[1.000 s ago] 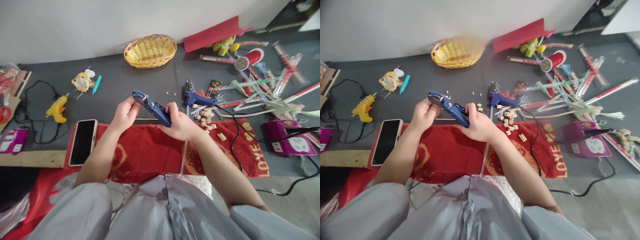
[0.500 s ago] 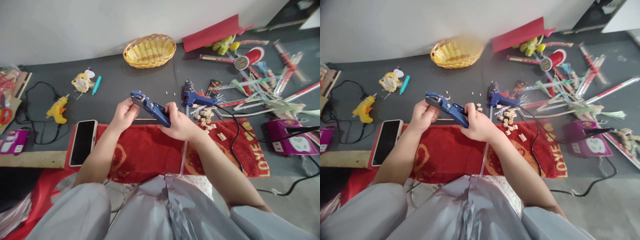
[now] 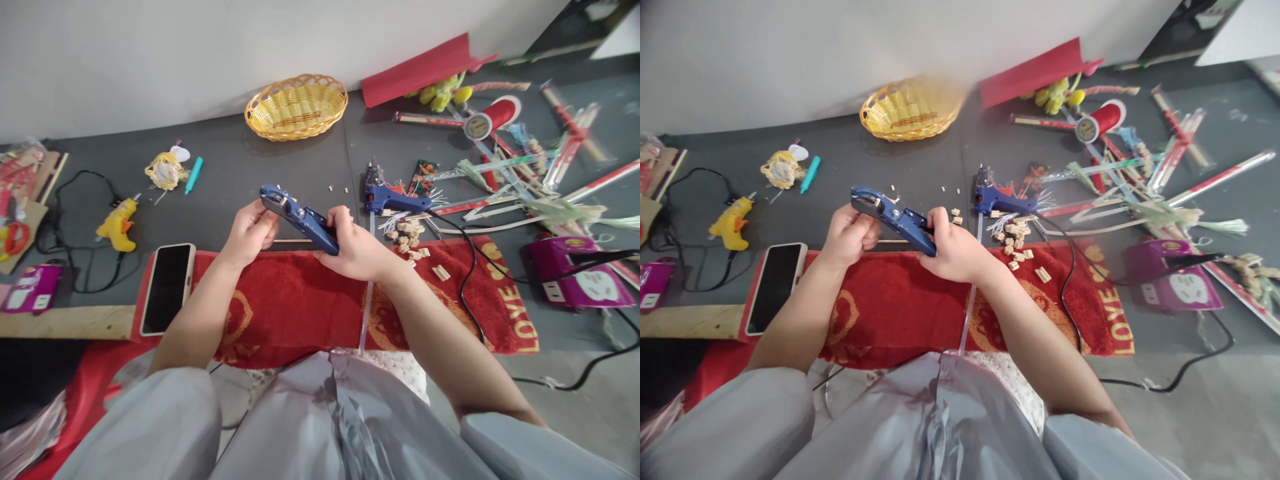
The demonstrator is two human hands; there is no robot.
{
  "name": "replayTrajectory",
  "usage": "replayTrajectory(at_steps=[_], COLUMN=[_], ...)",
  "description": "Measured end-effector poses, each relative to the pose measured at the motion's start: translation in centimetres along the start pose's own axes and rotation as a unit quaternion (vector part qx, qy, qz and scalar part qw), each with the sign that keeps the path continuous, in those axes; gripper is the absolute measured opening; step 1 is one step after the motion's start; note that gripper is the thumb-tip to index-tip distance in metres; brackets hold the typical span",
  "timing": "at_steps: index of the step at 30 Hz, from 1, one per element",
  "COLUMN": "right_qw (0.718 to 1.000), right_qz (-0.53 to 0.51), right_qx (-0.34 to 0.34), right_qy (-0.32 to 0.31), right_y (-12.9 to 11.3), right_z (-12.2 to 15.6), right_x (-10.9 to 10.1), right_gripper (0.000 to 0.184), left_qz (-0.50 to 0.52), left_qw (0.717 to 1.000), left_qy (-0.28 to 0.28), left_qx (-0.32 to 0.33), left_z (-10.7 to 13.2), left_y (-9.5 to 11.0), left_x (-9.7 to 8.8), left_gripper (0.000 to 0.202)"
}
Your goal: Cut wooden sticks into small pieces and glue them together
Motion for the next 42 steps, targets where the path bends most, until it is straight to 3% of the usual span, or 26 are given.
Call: replayTrajectory(at_steps=[7,16,21,28,42], right_qw=[1.000,0.999,0.997,0.995,0.995], right_qz=[-0.012,0.033,0.039,0.046,0.032], right_qx=[-0.010,0.041,0.069,0.084,0.089], right_qy=[-0.003,-0.006,-0.007,-0.024,-0.022], right_y=[-0.03,-0.01,-0.12,-0.64,-0.42], right_z=[0.05,0.05,-0.01,0.14,0.01], right_x=[0.03,-0.30,-0.50,-0.84,-0.76], right_gripper=[0.040,0.040,0.041,0.043,0.045], left_qz=[0.024,-0.011,-0.074,-0.161,-0.201], left_qw=[1.000,0.999,0.997,0.982,0.973], left_qy=[0.010,0.024,0.030,0.070,0.067], left_qx=[-0.015,-0.042,-0.014,0.073,0.090], left_z=[-0.03,-0.31,-0.51,-0.54,-0.28], left_y=[0.15,-0.73,-0.65,-0.22,-0.62], left_x=[0.10,-0.31,-0.09,0.16,0.07], left_gripper=[0.042,0.040,0.040,0.040,0.035])
Point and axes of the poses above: each hand's wrist, its own z-axis away from the middle knuckle, its own x-axis out of the palm, y = z × x, the point moved 1 cm from there along -z, towards the middle knuckle, and after that the axes turned 5 degrees about z, right-handed, at the moved point
